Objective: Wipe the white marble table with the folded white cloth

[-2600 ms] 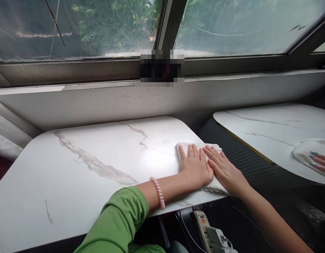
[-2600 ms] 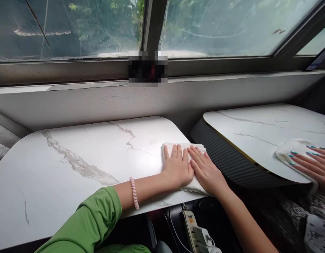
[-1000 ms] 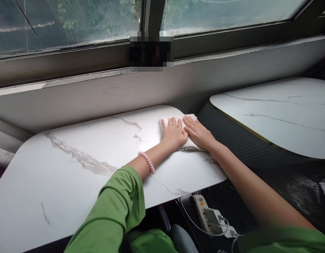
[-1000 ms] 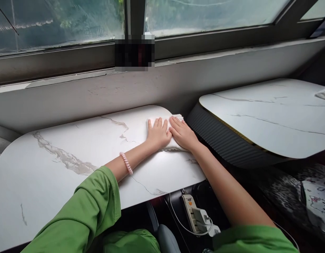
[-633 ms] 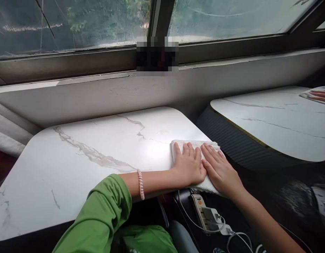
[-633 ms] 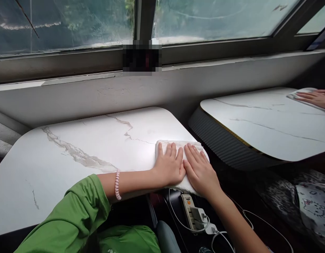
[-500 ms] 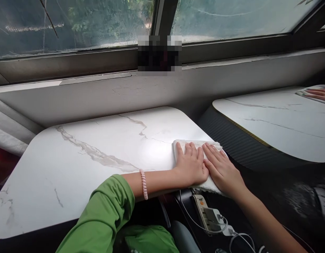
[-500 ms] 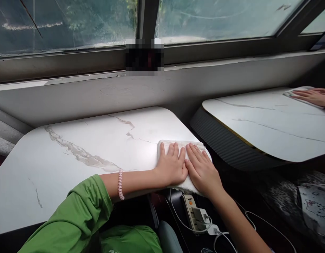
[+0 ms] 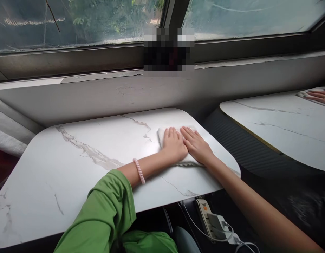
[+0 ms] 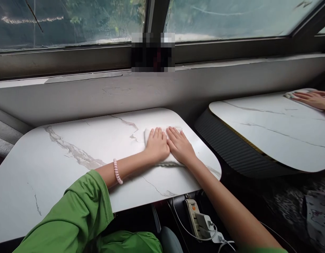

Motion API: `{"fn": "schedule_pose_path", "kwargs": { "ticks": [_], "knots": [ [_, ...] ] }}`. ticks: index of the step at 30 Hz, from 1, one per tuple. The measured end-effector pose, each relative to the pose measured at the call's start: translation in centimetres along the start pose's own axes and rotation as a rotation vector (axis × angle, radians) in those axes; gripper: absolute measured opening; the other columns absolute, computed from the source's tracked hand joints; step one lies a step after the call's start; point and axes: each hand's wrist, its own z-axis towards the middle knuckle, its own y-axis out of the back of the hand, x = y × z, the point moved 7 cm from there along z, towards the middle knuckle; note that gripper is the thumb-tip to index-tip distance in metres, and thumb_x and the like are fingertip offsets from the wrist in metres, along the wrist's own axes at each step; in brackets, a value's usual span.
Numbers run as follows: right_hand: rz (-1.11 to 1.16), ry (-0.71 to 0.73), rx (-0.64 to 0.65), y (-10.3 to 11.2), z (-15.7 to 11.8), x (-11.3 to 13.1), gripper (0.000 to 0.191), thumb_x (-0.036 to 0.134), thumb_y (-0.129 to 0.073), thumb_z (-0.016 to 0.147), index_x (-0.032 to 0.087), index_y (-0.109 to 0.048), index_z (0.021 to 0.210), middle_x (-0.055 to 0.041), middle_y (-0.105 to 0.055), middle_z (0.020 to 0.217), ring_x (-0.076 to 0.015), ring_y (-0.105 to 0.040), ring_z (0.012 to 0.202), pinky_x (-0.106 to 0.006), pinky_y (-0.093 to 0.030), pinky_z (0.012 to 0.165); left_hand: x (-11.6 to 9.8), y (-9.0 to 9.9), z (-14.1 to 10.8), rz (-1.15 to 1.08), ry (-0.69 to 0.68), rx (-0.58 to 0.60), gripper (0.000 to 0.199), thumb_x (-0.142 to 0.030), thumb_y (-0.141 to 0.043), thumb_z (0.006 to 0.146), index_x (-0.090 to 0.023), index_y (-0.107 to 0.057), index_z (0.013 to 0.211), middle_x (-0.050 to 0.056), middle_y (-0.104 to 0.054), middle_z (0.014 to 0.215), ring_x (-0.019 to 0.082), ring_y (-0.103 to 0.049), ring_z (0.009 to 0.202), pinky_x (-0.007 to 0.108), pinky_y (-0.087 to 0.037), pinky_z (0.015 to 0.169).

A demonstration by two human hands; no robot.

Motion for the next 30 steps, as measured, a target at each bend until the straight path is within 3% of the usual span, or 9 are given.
{"fn": "schedule_pose_path", "kwargs": {
  "ticks": [7, 12, 23, 30],
  "knots": [
    [0.015, 0.024, -0.020, -2.7, 11.7, 2.1, 0.054, 0.026, -0.023, 0.092, 0.011, -0.042, 0.140, -0.0125, -0.043, 0.145, -0.0245, -0.036, 0.136, -0.048, -0.030, 0.111, 9.6, 0.0, 6.5, -0.052, 0.089, -0.131, 0.055, -0.028, -0.025, 0.093, -0.005, -0.034, 0.142, 0.011, -0.032, 0.151, 0.019, -0.024, 0.141, 0.036, -0.009, 0.118],
    [0.045, 0.071, -0.012, -3.5, 15.4, 2.5, 0.054, 0.024, -0.023, 0.090, 0.007, -0.044, 0.137, -0.0150, -0.044, 0.144, -0.0256, -0.038, 0.134, -0.048, -0.029, 0.111, 12.2, 0.4, 8.4, -0.061, 0.163, -0.209, 0.051, -0.025, -0.029, 0.091, -0.008, -0.042, 0.138, 0.010, -0.040, 0.147, 0.019, -0.030, 0.137, 0.035, -0.012, 0.117],
    [0.046, 0.090, -0.002, -3.2, 14.5, 3.0, 0.055, 0.025, -0.025, 0.090, 0.008, -0.043, 0.138, -0.0129, -0.043, 0.145, -0.0246, -0.036, 0.135, -0.045, -0.029, 0.111, 11.8, 0.2, 7.1, -0.049, 0.209, -0.210, 0.053, -0.026, -0.024, 0.093, -0.007, -0.037, 0.141, 0.010, -0.035, 0.150, 0.020, -0.027, 0.139, 0.038, -0.011, 0.118],
    [0.061, 0.084, -0.006, -2.2, 11.3, 4.4, 0.054, 0.024, -0.027, 0.090, 0.006, -0.043, 0.139, -0.0162, -0.040, 0.146, -0.0264, -0.034, 0.137, -0.048, -0.029, 0.111, 10.3, 0.5, 4.0, -0.035, 0.178, -0.188, 0.053, -0.029, -0.025, 0.095, -0.008, -0.035, 0.143, 0.011, -0.032, 0.152, 0.020, -0.024, 0.141, 0.040, -0.010, 0.118]
  ]
}}
